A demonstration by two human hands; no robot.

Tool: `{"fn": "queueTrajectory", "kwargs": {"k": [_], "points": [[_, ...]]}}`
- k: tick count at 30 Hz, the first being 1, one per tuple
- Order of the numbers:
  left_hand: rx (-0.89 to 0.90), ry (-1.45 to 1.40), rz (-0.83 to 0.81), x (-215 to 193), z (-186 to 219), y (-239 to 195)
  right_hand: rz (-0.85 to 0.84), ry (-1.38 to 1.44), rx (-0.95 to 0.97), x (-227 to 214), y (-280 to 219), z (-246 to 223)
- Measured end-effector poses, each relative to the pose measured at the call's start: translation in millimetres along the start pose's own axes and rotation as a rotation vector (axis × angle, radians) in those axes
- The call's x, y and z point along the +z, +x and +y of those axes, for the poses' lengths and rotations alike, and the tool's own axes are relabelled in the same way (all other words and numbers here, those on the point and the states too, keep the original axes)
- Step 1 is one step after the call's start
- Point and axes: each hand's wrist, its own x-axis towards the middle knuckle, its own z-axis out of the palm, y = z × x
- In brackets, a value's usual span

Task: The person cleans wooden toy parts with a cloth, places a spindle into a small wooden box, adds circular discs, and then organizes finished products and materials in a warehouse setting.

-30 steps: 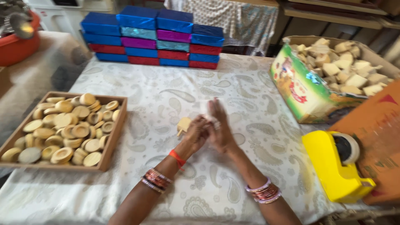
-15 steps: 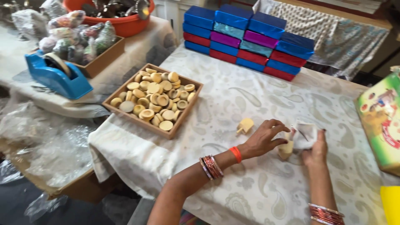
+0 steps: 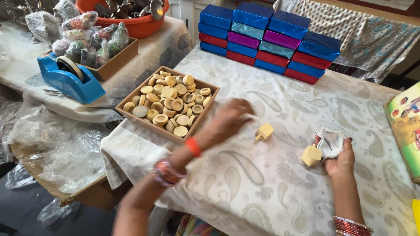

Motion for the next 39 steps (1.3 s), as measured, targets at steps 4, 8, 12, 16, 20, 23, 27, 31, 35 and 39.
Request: {"fn": "queueTrajectory", "kwargs": {"k": [4,8,12,16,20,23,27,31,35,39], "points": [[-0.360,0.062,-0.092,-114.1,-47.0,-17.8,-0.002,-0.001,-0.008,2.1,-0.5,2.5],[-0.327,0.317,-0.010,-198.6,-81.1,-37.7,-0.001,0.026,-0.004,0.0,0.2,6.3],[-0.463,0.499,-0.106,-225.4,-79.9,-49.6,0.037,0.050,-0.007,-7.9,2.4,7.9],[-0.376,0.420,-0.222,-200.6,-99.2,-57.4,0.077,0.036,-0.017,-3.7,-3.0,7.0],[-0.331,0.661,-0.226,-177.2,-125.7,-42.6,0.065,0.034,-0.028,0.3,-10.5,6.9],[-0.357,0.740,-0.269,-154.8,-172.4,-37.9,0.073,0.037,-0.029,3.4,-12.2,5.9],[-0.540,0.691,-0.357,-130.9,-211.8,-33.2,0.037,0.025,-0.029,3.9,-11.9,6.0],[-0.714,0.731,-0.509,-118.3,-238.9,-44.5,0.040,0.000,-0.036,8.9,-13.2,5.1],[-0.598,0.858,-0.438,-113.8,-246.3,-47.8,0.022,0.023,-0.016,13.9,-16.0,5.9],[-0.564,0.953,-0.398,-125.4,-211.7,-24.6,0.028,0.013,-0.017,15.4,-17.6,5.8]]}}
